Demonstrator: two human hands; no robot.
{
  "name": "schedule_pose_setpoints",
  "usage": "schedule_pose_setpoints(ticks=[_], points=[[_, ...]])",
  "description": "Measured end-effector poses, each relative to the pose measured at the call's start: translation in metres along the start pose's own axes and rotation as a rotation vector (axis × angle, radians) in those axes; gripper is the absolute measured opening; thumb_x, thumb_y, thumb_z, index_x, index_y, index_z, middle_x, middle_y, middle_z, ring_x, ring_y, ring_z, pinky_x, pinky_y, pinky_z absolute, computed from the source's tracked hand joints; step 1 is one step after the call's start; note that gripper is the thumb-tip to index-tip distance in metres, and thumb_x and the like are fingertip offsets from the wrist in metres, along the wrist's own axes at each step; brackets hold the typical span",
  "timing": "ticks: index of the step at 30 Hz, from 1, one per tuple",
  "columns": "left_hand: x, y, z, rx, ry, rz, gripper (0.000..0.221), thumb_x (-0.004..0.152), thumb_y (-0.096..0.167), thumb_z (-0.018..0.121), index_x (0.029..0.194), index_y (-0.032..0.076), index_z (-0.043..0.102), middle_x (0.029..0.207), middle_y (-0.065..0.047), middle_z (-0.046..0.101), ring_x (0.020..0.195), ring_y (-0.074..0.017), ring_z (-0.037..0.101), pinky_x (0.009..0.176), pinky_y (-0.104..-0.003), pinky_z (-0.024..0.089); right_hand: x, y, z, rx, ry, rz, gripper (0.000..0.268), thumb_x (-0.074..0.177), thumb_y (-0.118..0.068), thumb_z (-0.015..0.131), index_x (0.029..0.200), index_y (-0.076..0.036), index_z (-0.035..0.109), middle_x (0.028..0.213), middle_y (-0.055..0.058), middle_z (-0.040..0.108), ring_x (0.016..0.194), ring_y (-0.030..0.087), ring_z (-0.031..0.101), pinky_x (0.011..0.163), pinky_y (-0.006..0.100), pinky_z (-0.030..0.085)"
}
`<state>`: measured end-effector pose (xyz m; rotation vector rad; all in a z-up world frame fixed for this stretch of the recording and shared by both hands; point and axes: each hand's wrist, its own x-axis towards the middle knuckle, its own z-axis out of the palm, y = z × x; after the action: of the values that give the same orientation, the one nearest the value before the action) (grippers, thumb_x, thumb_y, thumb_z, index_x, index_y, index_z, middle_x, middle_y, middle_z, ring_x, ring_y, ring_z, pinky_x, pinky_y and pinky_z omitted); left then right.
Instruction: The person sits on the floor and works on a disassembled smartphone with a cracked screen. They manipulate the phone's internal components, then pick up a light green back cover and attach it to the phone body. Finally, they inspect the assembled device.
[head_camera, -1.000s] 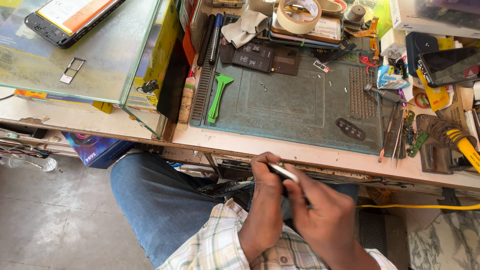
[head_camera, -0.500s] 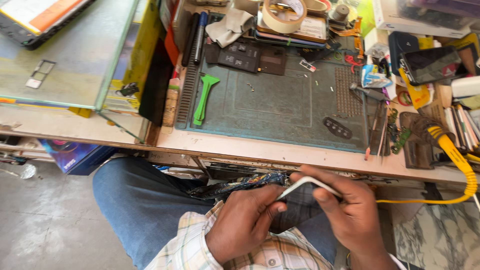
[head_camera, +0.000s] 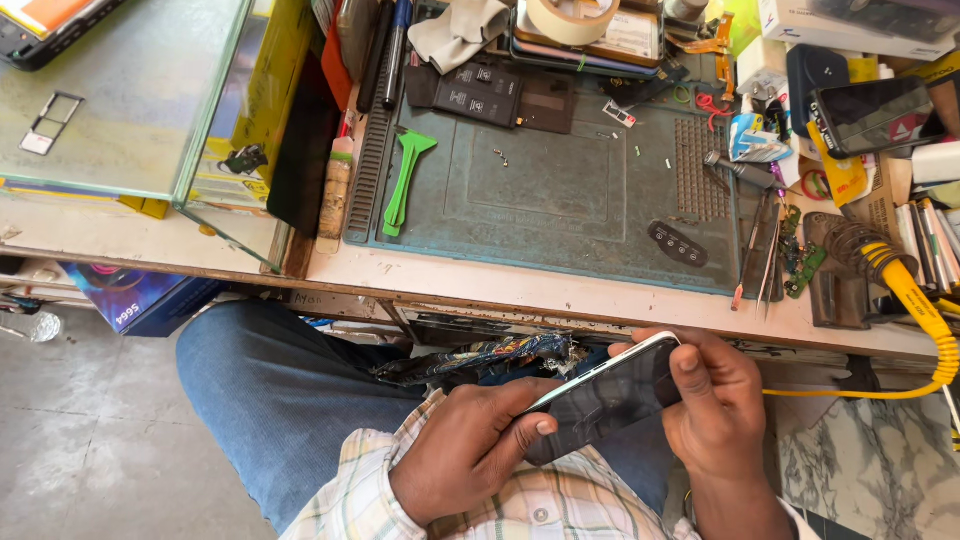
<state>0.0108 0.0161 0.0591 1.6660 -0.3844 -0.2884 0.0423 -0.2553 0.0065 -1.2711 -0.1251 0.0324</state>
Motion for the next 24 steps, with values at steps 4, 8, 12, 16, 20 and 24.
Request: schedule_pose_setpoints(ticks=[4,8,12,16,20,24], points=[[-0.003,-0.005,0.002,-0.005,-0.011,-0.140,0.029,0.101,0.022,0.059,0.122,0.005,0.070,0.071,-0.018,0.068,0.056,-0.0278,0.066,0.055,-0.038,0.050,0.004,0.002,0.004,0.118,-0.031,0.046,0.040,0.107,-0.023,0.062,0.121,0.015,0.064,0.110,0.024,0.073,0.106,0.035,0.074,0.093,0.047,0.062],[-0.005,-0.022,0.008,-0.300,-0.038,-0.176,0.031,0.105,0.021,0.059,0.125,-0.001,0.068,0.085,-0.011,0.072,0.072,-0.0145,0.063,0.067,-0.030,0.053,0.007,-0.003,0.016,0.027,0.019,0.136,0.040,0.106,-0.022,0.061,0.123,0.014,0.064,0.106,0.028,0.073,0.100,0.033,0.074,0.089,0.045,0.061],[-0.005,-0.045,0.019,-0.648,-0.049,-0.206,0.037,0.107,0.021,0.053,0.134,-0.003,0.059,0.111,-0.005,0.071,0.101,-0.0090,0.063,0.089,-0.024,0.053,0.021,-0.010,0.024,0.037,-0.087,0.233,0.055,0.105,-0.028,0.060,0.139,0.015,0.057,0.120,0.033,0.071,0.105,0.031,0.071,0.094,0.042,0.057],[-0.005,-0.058,0.024,-0.827,0.015,-0.202,0.037,0.108,0.019,0.051,0.135,-0.005,0.057,0.117,-0.008,0.069,0.106,-0.0118,0.062,0.094,-0.026,0.051,0.025,-0.012,0.031,0.280,-0.334,0.209,0.092,0.097,-0.042,0.072,0.164,0.002,0.025,0.157,0.035,0.044,0.136,0.035,0.057,0.115,0.047,0.045],[-0.004,-0.063,0.021,-0.900,0.059,-0.210,0.038,0.107,0.017,0.049,0.136,-0.005,0.058,0.119,-0.008,0.069,0.106,-0.0120,0.061,0.097,-0.026,0.048,0.024,-0.004,0.035,0.294,-0.504,0.187,0.111,0.089,-0.038,0.081,0.168,-0.016,0.006,0.175,0.029,0.016,0.152,0.042,0.043,0.125,0.057,0.035],[-0.002,-0.062,0.024,-0.882,0.062,-0.201,0.036,0.107,0.015,0.047,0.134,-0.006,0.060,0.122,-0.006,0.067,0.110,-0.0113,0.060,0.100,-0.026,0.047,0.022,0.001,0.037,0.266,-0.511,0.168,0.111,0.087,-0.032,0.082,0.167,-0.023,0.005,0.175,0.031,0.015,0.150,0.048,0.042,0.125,0.063,0.036]])
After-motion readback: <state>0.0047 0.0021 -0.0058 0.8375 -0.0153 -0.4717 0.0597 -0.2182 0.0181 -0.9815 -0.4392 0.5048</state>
